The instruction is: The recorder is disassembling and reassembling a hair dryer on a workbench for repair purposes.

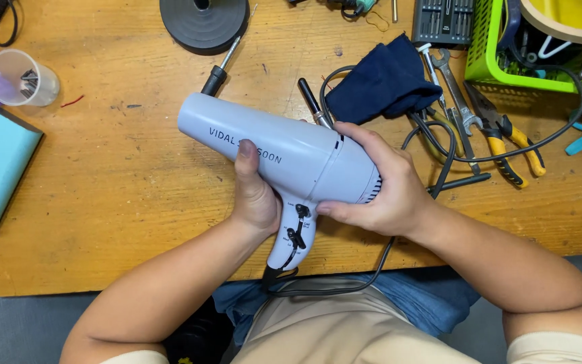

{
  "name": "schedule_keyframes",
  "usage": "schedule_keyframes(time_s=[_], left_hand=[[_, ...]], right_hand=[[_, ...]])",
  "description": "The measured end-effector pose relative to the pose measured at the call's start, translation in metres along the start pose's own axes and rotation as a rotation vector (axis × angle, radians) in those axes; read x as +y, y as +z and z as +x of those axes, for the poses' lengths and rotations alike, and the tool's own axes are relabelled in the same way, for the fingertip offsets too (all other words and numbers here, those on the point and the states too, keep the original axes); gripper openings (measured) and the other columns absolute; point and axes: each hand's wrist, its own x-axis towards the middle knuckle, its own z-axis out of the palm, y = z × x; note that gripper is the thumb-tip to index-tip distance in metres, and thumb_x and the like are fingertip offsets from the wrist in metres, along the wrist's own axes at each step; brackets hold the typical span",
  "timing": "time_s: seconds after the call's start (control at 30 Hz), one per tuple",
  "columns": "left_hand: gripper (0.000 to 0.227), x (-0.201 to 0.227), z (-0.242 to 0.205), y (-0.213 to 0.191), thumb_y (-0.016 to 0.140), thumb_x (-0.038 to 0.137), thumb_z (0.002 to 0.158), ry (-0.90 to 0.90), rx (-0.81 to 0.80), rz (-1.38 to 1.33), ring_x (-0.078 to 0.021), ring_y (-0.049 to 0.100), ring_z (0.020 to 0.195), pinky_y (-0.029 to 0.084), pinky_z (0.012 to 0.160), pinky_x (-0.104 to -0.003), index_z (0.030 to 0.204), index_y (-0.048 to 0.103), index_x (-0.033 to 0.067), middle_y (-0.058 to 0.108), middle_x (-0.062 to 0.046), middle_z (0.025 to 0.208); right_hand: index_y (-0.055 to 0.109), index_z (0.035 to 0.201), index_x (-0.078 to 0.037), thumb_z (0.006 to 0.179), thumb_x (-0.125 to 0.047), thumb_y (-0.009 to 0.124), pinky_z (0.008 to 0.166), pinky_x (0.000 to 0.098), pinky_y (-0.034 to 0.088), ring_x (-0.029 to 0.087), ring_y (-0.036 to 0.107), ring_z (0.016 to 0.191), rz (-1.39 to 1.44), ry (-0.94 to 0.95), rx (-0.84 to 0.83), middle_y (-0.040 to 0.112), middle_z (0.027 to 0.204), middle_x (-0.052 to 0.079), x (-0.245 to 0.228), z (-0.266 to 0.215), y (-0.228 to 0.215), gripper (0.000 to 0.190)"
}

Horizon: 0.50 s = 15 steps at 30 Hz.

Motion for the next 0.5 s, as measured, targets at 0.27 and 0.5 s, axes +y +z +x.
schedule_keyframes(time_s=[0.27, 0.5], left_hand=[[0.086, 0.005, -0.008, 0.01, 0.092, 0.072, 0.085, 0.008, -0.054, 0.058, -0.0338, 0.081, 0.117, 0.063, 0.111, -0.048, 0.132, 0.077, 0.001, 0.084, -0.02, 0.123], [0.09, 0.01, -0.014, 0.02, 0.09, 0.073, 0.09, -0.008, -0.187, 0.044, -0.0355, 0.079, 0.125, 0.061, 0.117, -0.049, 0.139, 0.075, -0.0013, 0.082, -0.023, 0.133]], right_hand=[[0.052, 0.167, 0.005, 0.076, -0.042, 0.106, 0.129, 0.039, 0.049, 0.031, 0.07, 0.148, 0.036, -0.024, -0.005, 0.069, 0.162, 0.023, -0.003, -0.006, -0.003, 0.116], [0.05, 0.166, 0.007, 0.079, -0.044, 0.103, 0.133, 0.0425, 0.049, 0.035, 0.07, 0.151, 0.061, -0.08, 0.014, 0.068, 0.163, 0.025, -0.011, -0.007, -0.002, 0.114]])
